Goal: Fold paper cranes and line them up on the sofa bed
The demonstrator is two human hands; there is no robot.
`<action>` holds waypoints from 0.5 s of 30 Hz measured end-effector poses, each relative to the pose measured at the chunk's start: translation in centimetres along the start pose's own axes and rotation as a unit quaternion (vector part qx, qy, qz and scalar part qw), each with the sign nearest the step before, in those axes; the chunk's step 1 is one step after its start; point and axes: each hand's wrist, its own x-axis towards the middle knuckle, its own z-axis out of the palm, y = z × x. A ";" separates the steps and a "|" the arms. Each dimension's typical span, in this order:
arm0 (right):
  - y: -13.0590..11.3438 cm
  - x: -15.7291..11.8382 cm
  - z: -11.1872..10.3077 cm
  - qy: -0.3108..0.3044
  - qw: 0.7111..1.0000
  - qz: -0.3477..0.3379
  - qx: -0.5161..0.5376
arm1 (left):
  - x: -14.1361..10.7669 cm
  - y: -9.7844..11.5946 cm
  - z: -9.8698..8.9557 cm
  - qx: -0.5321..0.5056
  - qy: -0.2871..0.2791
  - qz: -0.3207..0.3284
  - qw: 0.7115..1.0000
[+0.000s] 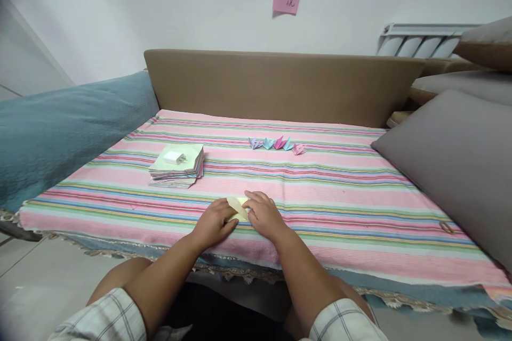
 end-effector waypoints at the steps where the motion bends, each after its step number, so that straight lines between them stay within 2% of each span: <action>1: -0.1 0.0 0.0 -0.005 1.000 0.000 0.000 | 0.0 -0.2 -0.2 -0.007 -0.005 0.004 1.000; 4: -0.4 0.0 -0.1 -0.010 1.000 -0.005 0.005 | 0.0 -0.6 -0.5 -0.001 -0.008 -0.003 1.000; 9: -0.5 0.1 0.3 0.019 1.000 0.003 -0.001 | -0.2 -0.7 -0.3 0.058 -0.009 -0.062 0.996; 15: -0.3 0.0 0.7 0.031 0.999 0.016 -0.030 | -0.2 -0.4 0.0 0.067 -0.011 -0.067 0.995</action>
